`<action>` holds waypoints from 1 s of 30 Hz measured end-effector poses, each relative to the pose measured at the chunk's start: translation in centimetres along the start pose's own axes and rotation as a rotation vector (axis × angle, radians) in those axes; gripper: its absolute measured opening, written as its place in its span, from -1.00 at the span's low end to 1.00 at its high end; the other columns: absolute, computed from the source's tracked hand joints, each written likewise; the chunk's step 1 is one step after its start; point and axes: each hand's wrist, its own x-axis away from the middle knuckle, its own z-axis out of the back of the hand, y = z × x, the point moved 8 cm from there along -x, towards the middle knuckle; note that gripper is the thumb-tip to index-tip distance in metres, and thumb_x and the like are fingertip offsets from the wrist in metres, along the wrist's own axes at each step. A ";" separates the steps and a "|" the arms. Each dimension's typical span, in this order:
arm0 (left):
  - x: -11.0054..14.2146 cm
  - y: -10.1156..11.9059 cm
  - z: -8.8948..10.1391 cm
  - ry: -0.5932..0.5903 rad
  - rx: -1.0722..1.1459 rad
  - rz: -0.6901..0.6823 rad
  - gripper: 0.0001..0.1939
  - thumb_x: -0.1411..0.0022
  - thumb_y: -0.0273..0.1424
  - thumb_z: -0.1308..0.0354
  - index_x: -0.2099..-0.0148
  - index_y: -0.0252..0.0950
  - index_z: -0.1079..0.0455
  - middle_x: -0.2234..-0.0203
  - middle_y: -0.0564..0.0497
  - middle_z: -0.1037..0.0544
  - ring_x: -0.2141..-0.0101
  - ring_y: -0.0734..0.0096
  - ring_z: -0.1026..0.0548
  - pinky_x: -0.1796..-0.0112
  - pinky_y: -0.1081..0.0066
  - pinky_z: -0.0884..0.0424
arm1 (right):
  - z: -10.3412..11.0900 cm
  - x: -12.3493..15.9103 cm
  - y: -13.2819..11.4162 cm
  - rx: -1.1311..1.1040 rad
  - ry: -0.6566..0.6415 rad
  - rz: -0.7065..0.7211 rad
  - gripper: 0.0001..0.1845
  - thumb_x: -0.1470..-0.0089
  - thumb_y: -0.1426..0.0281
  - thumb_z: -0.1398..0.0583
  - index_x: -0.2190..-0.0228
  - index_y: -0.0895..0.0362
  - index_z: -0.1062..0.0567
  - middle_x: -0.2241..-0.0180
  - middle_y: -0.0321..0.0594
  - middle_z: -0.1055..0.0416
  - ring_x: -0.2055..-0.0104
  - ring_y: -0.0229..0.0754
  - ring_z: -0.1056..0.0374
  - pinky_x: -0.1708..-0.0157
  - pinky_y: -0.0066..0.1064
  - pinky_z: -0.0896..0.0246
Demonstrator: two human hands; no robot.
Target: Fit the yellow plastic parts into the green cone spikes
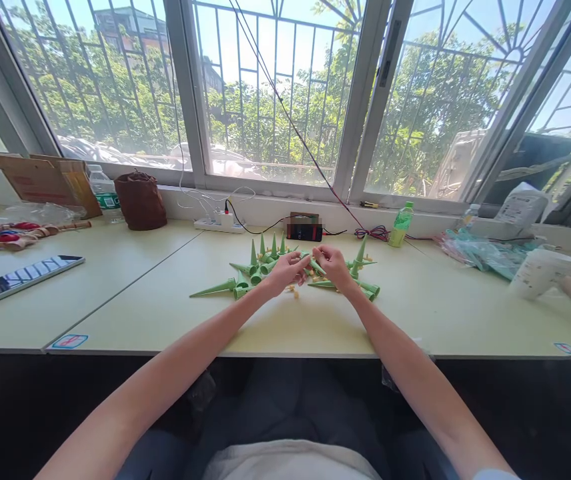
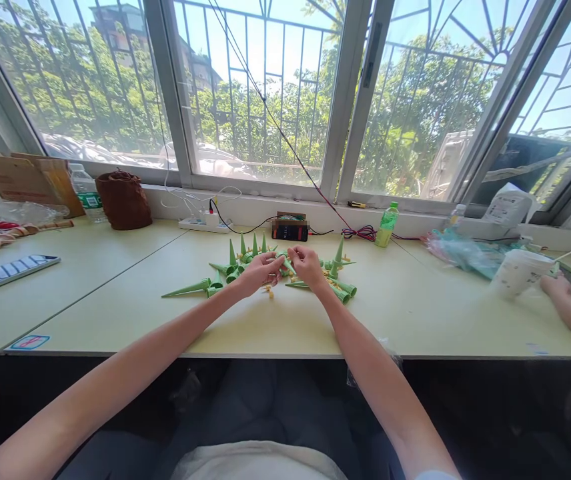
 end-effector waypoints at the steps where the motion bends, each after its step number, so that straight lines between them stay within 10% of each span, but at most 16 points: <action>1: 0.1 0.2 0.1 0.021 -0.046 -0.032 -0.48 0.02 -0.09 -0.37 0.20 -0.34 -0.29 0.50 0.05 -0.44 0.63 0.57 -0.38 0.65 0.53 -0.28 | 0.0 0.0 0.0 -0.001 -0.003 -0.004 -0.54 -0.09 -0.02 -0.08 0.57 0.09 -0.26 0.68 -0.38 -0.08 0.63 -0.32 0.01 0.62 -0.44 0.11; 14: 1.7 3.4 -0.7 0.146 -0.763 -0.476 -0.67 -0.22 -0.38 -0.12 -0.04 -0.24 -0.28 0.24 -0.01 -0.51 0.64 0.68 -0.27 0.56 0.56 -0.22 | -0.6 0.1 1.0 -0.152 -0.068 -0.115 -0.54 -0.03 -0.05 -0.12 0.57 0.08 -0.25 0.71 -0.43 -0.01 0.69 -0.34 0.05 0.67 -0.43 0.10; 21: 0.5 1.8 -0.1 0.184 -0.306 -0.221 -0.64 -0.20 -0.19 -0.17 0.05 -0.24 -0.19 0.25 -0.04 -0.47 0.64 0.59 -0.42 0.66 0.55 -0.27 | 1.4 0.3 -0.2 0.056 0.203 0.020 -0.53 -0.15 0.00 -0.04 0.58 0.09 -0.23 0.67 -0.39 -0.05 0.60 -0.31 0.03 0.59 -0.45 0.10; 30: 0.1 -0.5 0.0 0.097 0.162 0.146 -0.57 -0.16 -0.03 -0.19 0.22 -0.25 -0.14 0.56 0.05 -0.46 0.67 0.50 -0.42 0.66 0.51 -0.30 | -0.5 0.3 -0.4 0.097 0.018 0.093 -0.55 -0.13 0.01 -0.06 0.55 0.10 -0.27 0.62 -0.37 -0.09 0.55 -0.30 0.00 0.55 -0.47 0.07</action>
